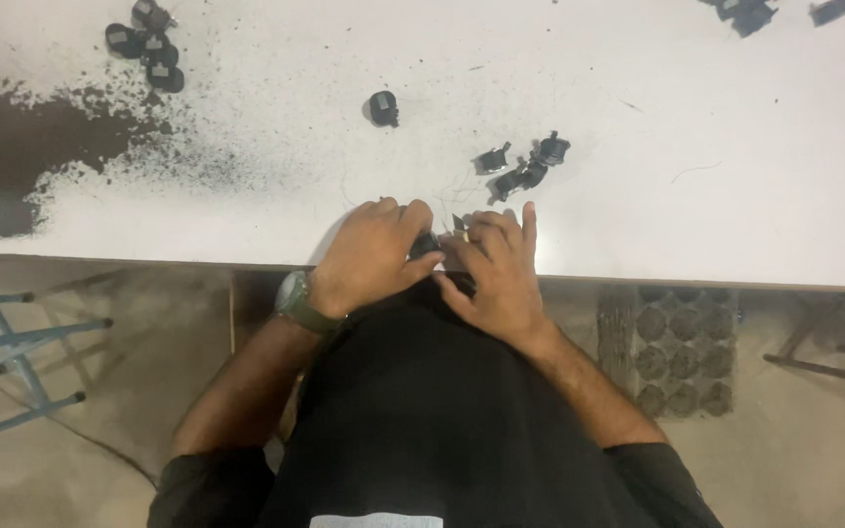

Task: The person sits at a white workbench and assembles small black plastic motor components by hand, pressing bearings and small fittings into housings one at a time and setting finished assemblies aside on the table. A second person's hand briefly handles a larger rotor assembly at the edge of the frame.

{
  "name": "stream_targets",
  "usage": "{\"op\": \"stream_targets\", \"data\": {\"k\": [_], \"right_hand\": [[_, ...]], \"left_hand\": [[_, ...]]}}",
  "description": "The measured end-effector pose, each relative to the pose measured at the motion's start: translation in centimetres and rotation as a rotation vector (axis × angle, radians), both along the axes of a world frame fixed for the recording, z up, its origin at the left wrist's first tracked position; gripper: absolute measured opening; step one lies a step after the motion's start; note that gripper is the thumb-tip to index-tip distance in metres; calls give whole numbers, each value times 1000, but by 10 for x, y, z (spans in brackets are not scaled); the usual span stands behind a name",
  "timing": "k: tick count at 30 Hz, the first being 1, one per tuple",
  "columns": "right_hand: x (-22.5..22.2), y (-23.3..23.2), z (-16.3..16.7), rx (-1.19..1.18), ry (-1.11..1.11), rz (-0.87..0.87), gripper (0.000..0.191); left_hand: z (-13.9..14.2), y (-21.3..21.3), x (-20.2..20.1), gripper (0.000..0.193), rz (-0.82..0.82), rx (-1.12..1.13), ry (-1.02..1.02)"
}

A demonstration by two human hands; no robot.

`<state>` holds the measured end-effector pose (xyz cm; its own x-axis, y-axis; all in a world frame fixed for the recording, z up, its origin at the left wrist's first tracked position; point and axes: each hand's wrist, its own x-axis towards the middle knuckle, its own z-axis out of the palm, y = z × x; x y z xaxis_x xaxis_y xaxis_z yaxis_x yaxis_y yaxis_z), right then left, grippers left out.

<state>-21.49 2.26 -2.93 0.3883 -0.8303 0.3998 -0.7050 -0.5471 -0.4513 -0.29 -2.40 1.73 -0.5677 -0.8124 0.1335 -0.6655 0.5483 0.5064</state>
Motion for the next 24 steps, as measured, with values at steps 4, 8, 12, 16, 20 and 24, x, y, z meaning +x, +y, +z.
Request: {"op": "stream_targets", "data": {"k": [4, 8, 12, 16, 20, 24], "right_hand": [[5, 3, -4, -1, 23, -53, 53], [3, 0, -12, -14, 18, -61, 49], [1, -2, -15, -7, 14, -90, 46], [-1, -3, -14, -22, 20, -120, 43], [-2, -6, -12, -13, 46, -117, 43], [1, -6, -10, -41, 29, -135, 44]], "left_hand": [[-11, 18, -5, 35, 50, -26, 74], [-18, 28, 1, 44, -30, -135, 83], [-26, 31, 2, 49, -59, -284, 2], [-29, 36, 4, 40, 5, -395, 118], [-32, 36, 1, 24, 14, -501, 106], [-34, 30, -2, 20, -9, -489, 33]]}}
